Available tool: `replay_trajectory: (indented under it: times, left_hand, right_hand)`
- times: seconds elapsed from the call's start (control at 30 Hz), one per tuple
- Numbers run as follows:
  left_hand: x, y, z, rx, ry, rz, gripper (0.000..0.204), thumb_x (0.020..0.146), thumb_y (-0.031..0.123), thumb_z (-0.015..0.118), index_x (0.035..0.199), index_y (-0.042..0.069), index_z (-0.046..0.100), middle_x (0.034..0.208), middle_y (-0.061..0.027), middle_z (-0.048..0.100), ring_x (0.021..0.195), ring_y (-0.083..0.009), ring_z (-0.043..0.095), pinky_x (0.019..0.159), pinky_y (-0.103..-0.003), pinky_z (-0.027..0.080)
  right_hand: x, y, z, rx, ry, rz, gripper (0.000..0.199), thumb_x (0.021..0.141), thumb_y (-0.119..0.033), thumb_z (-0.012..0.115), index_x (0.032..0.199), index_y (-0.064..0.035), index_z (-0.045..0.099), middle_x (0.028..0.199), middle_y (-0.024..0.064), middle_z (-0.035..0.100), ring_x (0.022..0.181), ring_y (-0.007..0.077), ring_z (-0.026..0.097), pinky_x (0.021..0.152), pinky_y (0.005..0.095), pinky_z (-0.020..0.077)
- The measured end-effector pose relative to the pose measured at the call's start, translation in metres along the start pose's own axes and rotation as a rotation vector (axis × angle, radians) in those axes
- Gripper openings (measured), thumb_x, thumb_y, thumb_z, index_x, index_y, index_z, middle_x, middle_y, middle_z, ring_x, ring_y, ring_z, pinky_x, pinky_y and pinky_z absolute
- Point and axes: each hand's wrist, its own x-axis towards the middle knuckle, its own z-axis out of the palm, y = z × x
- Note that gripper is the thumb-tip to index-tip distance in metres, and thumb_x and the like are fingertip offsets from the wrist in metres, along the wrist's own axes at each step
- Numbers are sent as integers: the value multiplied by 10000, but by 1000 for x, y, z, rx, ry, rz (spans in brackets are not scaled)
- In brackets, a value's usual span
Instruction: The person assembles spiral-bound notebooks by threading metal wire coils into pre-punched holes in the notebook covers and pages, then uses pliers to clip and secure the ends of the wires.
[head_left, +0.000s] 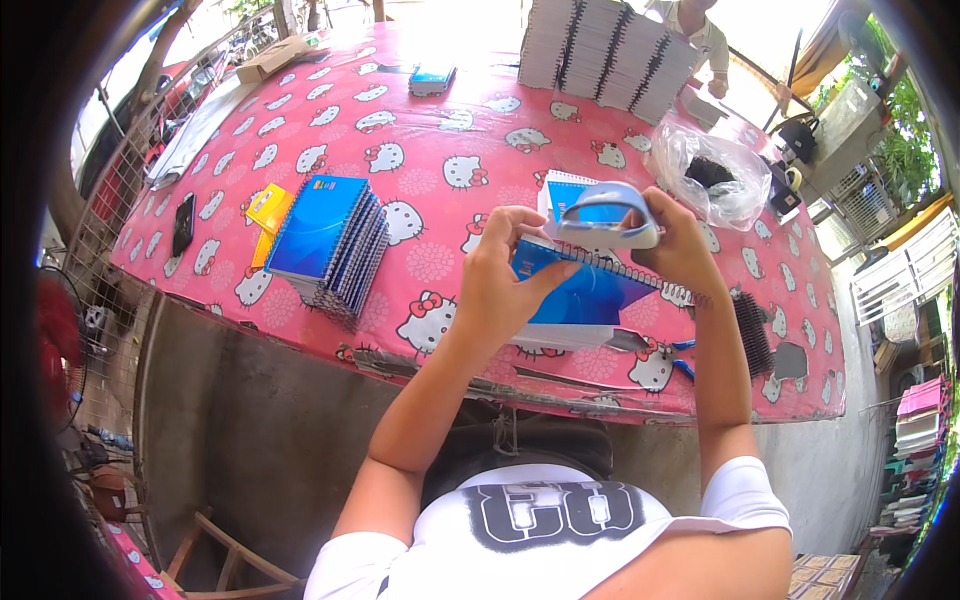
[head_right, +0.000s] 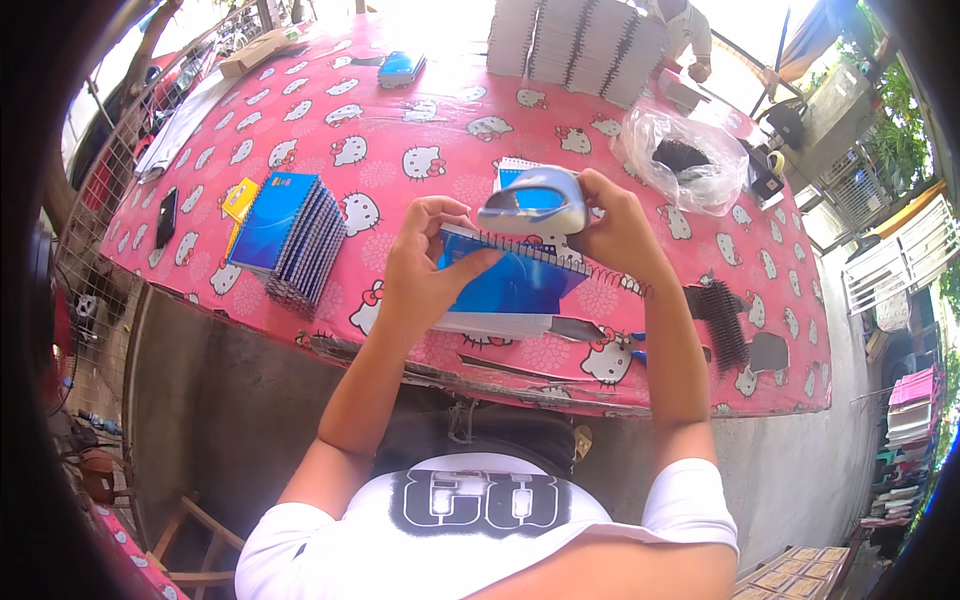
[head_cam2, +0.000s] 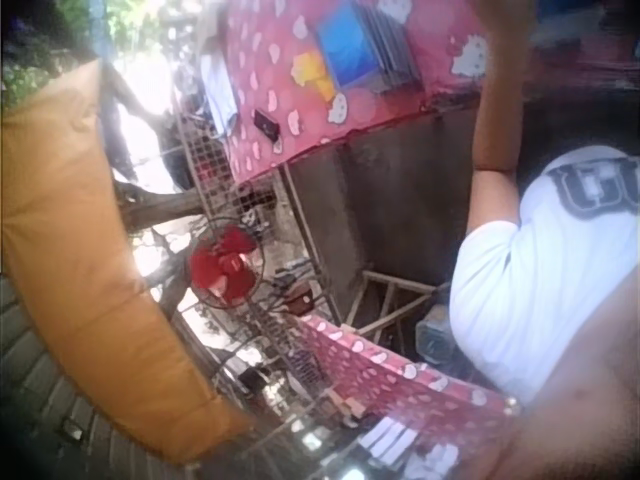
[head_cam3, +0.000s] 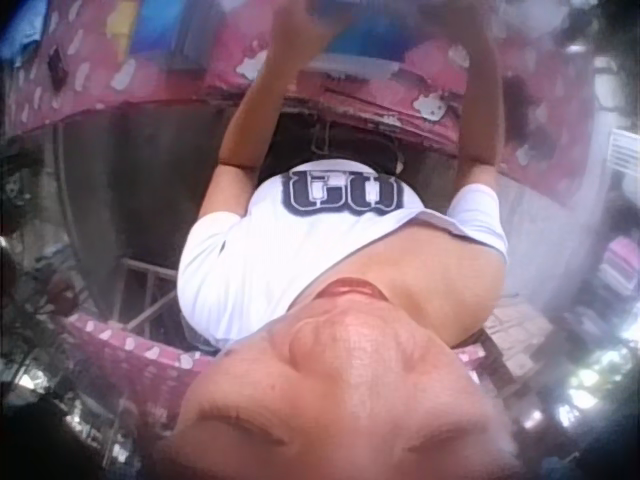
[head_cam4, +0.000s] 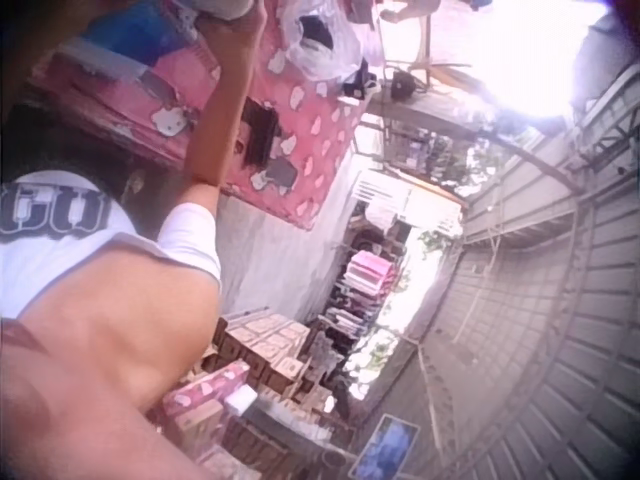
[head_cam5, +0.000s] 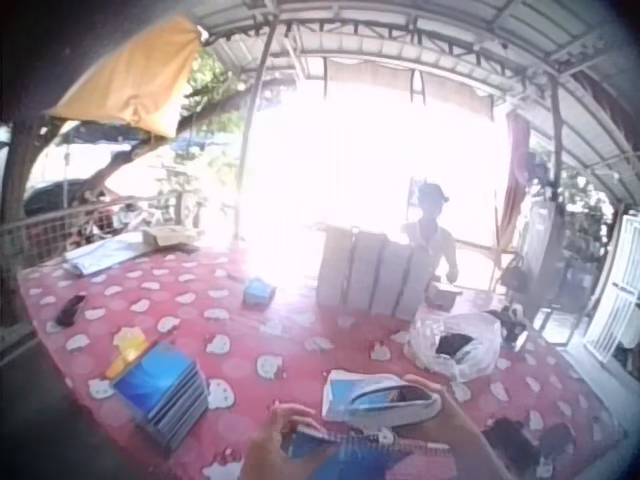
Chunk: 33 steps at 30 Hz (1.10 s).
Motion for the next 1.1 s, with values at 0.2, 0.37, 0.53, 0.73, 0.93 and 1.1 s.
replay_trajectory:
  times: [0.2, 0.37, 0.53, 0.73, 0.93, 1.1]
  left_hand:
    - [-7, -11, -7, -319, 69, 27, 333, 775, -57, 708, 1087, -15, 604, 1027, -86, 622, 956, -122, 596, 804, -249, 519]
    - [-14, -6, -16, -252, 118, -73, 276, 765, -81, 704, 1035, -41, 667, 1042, -103, 656, 953, -133, 613, 815, -259, 531]
    - [-15, -9, -23, -356, 43, -66, 245, 752, -74, 722, 985, -34, 655, 1004, -91, 662, 908, -133, 628, 791, -246, 529]
    - [9, 12, -7, -115, 0, 342, 203, 750, -52, 728, 915, 23, 638, 978, -107, 667, 871, -188, 641, 770, -286, 529]
    - [-48, 24, 2, 253, -92, 466, 286, 671, -71, 752, 934, 0, 668, 1063, -143, 662, 818, -213, 635, 717, -278, 528]
    - [-54, 0, 16, 270, -69, 564, 320, 624, -53, 800, 910, -14, 662, 973, -116, 670, 773, -212, 619, 610, -270, 509]
  right_hand:
    - [3, -8, 4, -57, -4, -77, 325, 617, 46, 687, 910, -32, 569, 832, 36, 621, 729, 103, 554, 671, 272, 466]
    - [7, -9, 9, -77, -57, -142, 344, 634, 29, 698, 946, -50, 577, 837, 27, 618, 801, 81, 575, 706, 249, 476]
    - [-40, 45, -14, -323, 426, 106, 386, 699, -15, 662, 1073, -26, 566, 968, 153, 659, 905, 257, 656, 777, 362, 502]
    - [-130, 114, -22, -711, 183, 548, 516, 693, -195, 765, 1145, -45, 566, 1126, 171, 603, 1074, 349, 566, 888, 431, 452]
    - [-194, 77, -15, -645, 29, 148, 545, 731, -241, 729, 1207, -43, 553, 1312, 160, 490, 1228, 372, 430, 1004, 433, 366]
    - [-200, 58, -4, -576, 148, 288, 358, 811, -219, 680, 1115, -49, 596, 1048, 124, 592, 1002, 326, 547, 880, 429, 419]
